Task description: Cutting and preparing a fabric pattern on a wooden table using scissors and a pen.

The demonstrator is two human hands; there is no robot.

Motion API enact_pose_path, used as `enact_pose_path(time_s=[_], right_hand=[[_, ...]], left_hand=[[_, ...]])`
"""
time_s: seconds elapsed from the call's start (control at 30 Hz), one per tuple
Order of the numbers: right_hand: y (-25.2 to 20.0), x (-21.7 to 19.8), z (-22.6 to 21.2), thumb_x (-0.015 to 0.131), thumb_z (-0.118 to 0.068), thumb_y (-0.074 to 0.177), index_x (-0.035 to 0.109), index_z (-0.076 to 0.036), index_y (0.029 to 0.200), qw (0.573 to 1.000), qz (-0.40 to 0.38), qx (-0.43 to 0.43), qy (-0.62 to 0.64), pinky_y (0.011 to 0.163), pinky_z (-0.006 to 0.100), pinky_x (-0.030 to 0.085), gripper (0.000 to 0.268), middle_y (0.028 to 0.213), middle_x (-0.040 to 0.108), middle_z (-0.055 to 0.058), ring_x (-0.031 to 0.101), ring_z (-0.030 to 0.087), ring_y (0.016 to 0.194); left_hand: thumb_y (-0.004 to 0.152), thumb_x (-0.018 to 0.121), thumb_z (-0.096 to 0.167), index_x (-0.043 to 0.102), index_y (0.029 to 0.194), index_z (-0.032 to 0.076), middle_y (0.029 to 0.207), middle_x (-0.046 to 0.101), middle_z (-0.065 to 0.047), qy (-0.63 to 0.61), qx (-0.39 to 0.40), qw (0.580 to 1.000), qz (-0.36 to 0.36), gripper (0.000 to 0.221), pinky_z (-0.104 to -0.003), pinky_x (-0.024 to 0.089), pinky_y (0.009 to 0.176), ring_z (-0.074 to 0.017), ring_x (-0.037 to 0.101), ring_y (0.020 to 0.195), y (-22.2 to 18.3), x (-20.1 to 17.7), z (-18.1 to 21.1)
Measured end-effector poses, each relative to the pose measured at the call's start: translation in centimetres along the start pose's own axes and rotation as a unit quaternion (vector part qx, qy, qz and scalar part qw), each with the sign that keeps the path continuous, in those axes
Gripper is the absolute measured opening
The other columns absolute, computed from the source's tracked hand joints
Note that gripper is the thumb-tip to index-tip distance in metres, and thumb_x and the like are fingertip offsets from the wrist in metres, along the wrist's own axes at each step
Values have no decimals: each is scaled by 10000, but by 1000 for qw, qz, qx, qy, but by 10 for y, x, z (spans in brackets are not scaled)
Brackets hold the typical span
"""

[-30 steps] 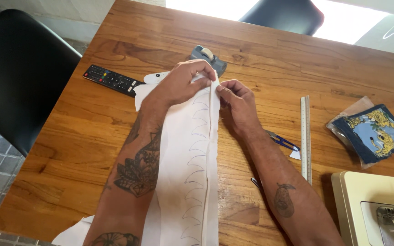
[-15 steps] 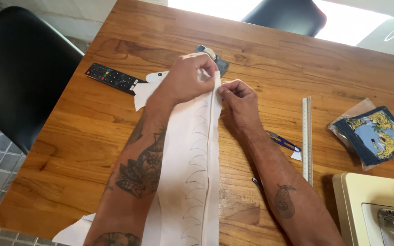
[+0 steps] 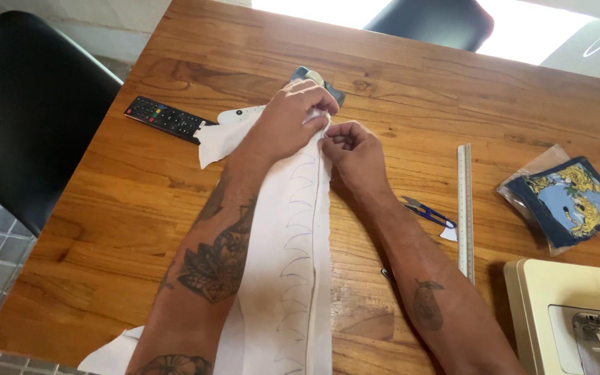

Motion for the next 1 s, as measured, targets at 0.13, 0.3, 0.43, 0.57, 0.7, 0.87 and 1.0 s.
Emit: enact_pose_path(time_s=[0.13,0.3,0.43,0.57,0.7,0.87,1.0], right_hand=[[5,-5,19,917,-144,944,856,-142,1080,994,6,16,-111,755,239,579,149,903,784,-13,698,69,792],[23,-15,52,938,-156,883,888,-129,1109,981,-15,-19,-190,764,283,587,233,879,786,11,723,120,810],[34,-17,60,982,-252,860,900,-241,1110,966,6,-25,-256,909,324,633,264,964,785,9,773,157,947],[33,-27,51,970,-316,901,866,-292,1105,945,18,-31,-324,1029,333,599,230,1001,731,-48,733,183,1093],[34,-29,45,942,-354,924,825,-323,1130,935,37,-53,-349,1060,373,593,239,997,704,-51,715,189,1139],[13,-16,21,899,-515,921,905,-321,1021,927,1,-36,-373,992,460,622,218,984,848,30,794,277,1115],[-4,1,10,921,-560,894,900,-159,1068,911,-39,-32,-410,1068,521,632,438,1003,860,124,793,362,1160]], left_hand=[[994,862,301,782,1146,300,1198,731,12,293,11,956,33,172,-523,423,1009,-294,617,1231,-9,15,17],[1035,700,214,765,1153,218,1060,757,-25,388,-56,920,-20,134,-510,575,857,-300,784,1035,-71,67,-11],[1048,726,185,766,1186,126,1257,747,-105,305,-25,951,-48,155,-479,570,1053,-357,708,1337,-120,83,-10],[1147,644,205,667,1562,42,1665,656,-234,167,-53,978,-113,447,-572,374,1387,-415,526,1658,-126,52,35],[1187,506,555,484,1770,82,1870,445,-175,235,-62,953,-184,751,-565,205,1458,-343,338,1776,-134,56,30],[1078,416,888,355,1832,63,1928,323,-176,265,-105,932,-224,1119,-537,119,1482,-339,219,1814,-131,58,34],[1054,407,943,411,1801,39,1908,366,-188,305,-96,928,-189,1172,-557,124,1473,-339,246,1804,-133,57,37]])
Point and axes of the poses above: each hand's wrist, its own y-axis towards the middle knuckle, its own x-axis out of the palm, z = x × y, the point moved 8 cm from there along y, towards the middle knuckle
